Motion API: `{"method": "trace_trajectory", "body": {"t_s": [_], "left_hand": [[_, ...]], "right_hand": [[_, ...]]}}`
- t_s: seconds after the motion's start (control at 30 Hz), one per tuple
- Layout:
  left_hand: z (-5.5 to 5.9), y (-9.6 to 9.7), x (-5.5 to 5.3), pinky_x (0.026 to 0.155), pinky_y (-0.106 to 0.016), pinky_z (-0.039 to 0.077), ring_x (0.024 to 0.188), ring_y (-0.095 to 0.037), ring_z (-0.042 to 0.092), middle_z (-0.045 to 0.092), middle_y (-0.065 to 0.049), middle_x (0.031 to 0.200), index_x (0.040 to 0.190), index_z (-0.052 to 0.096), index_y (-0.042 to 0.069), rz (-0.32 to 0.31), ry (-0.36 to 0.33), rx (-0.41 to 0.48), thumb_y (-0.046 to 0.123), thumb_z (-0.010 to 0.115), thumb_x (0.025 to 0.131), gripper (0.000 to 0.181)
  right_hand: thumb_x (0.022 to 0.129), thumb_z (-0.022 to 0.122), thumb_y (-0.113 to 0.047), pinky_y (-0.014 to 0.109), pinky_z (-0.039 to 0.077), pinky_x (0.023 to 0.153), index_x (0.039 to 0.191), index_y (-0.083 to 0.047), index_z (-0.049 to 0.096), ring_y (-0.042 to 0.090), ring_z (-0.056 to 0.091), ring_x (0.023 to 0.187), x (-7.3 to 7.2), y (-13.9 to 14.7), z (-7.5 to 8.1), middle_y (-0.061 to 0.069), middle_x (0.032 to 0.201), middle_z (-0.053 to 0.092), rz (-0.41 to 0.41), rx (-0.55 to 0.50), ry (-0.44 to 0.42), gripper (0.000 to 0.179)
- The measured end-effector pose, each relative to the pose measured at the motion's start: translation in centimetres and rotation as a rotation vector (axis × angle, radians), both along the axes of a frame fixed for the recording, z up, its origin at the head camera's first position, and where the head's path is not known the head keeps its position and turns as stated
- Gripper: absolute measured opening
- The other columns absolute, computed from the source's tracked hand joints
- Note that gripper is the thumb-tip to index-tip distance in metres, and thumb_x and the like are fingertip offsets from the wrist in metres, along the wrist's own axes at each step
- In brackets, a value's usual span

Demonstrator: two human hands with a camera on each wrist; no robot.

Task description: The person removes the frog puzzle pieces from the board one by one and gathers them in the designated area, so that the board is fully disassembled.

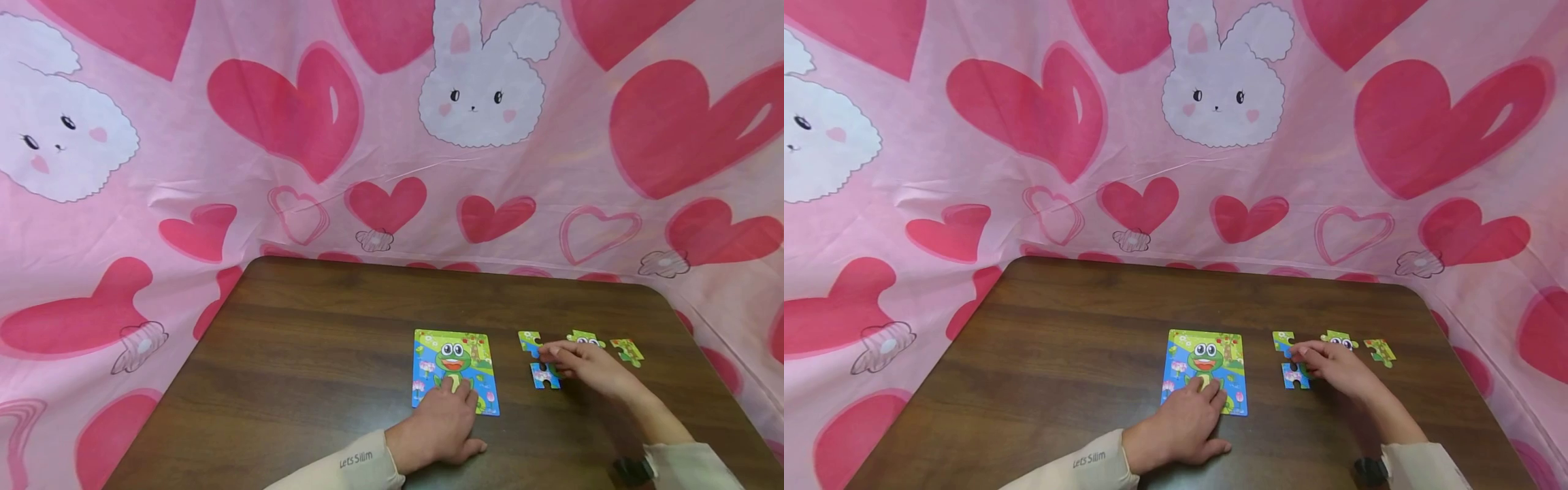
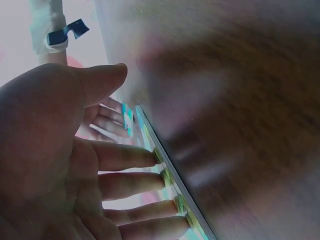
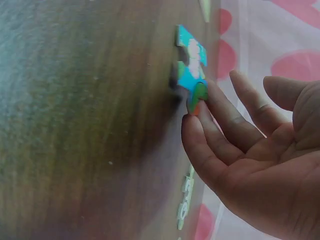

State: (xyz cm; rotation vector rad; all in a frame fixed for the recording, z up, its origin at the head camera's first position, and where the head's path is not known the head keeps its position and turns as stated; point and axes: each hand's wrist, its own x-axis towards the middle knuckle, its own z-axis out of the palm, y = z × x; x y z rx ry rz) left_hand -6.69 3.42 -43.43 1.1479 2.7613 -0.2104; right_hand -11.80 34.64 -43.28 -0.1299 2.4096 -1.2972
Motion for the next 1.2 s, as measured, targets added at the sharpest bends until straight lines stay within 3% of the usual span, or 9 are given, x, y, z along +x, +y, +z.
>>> {"method": "trace_trajectory", "body": {"t_s": [0.27, 0.4, 0.6, 0.93, 1.2], "left_hand": [[0.0, 0.0, 0.1, 0.083, -0.027, 0.053, 0.12, -0.021, 0.055, 0.054, 0.001, 0.145, 0.138, 0.054, 0.017, 0.005, 0.016, 0.004, 0.073, 0.056, 0.089, 0.074], [0.1, 0.2, 0.1, 0.085, -0.028, 0.053, 0.124, -0.021, 0.053, 0.051, 0.001, 0.149, 0.142, 0.051, 0.017, 0.02, -0.008, -0.02, 0.074, 0.055, 0.089, 0.078], [0.2, 0.4, 0.1, 0.08, -0.029, 0.054, 0.128, -0.022, 0.052, 0.049, -0.001, 0.153, 0.148, 0.049, 0.017, 0.024, -0.032, -0.05, 0.077, 0.054, 0.088, 0.085], [0.3, 0.4, 0.1, 0.081, -0.028, 0.055, 0.124, -0.022, 0.053, 0.051, -0.002, 0.15, 0.145, 0.051, 0.015, 0.005, -0.023, -0.032, 0.076, 0.056, 0.087, 0.084], [0.0, 0.4, -0.1, 0.084, -0.03, 0.055, 0.126, -0.021, 0.051, 0.05, -0.002, 0.152, 0.146, 0.05, 0.016, 0.004, -0.053, -0.018, 0.075, 0.057, 0.087, 0.083]], "right_hand": [[0.109, 0.046, -0.034, 0.026, 0.058, 0.084, 0.135, 0.007, 0.057, 0.017, 0.072, 0.105, -0.2, 0.0, 0.6, 0.022, 0.124, 0.07, -0.098, -0.053, -0.033, 0.049], [0.108, 0.047, -0.036, 0.026, 0.058, 0.084, 0.135, 0.007, 0.056, 0.019, 0.073, 0.102, -0.6, -1.0, 0.9, 0.022, 0.121, 0.071, -0.125, -0.064, 0.001, 0.051], [0.109, 0.045, -0.033, 0.031, 0.058, 0.086, 0.136, 0.006, 0.056, 0.023, 0.071, 0.103, -1.7, -4.2, 1.1, 0.021, 0.12, 0.07, -0.085, -0.125, 0.026, 0.049], [0.109, 0.048, -0.026, 0.037, 0.059, 0.09, 0.133, 0.009, 0.057, 0.028, 0.07, 0.104, -4.1, -9.7, 0.5, 0.024, 0.12, 0.068, -0.035, -0.24, -0.039, 0.044], [0.107, 0.051, -0.023, 0.036, 0.06, 0.083, 0.129, 0.009, 0.06, 0.022, 0.071, 0.09, -5.2, -12.3, -0.5, 0.02, 0.112, 0.072, -0.043, -0.271, -0.105, 0.04]]}}
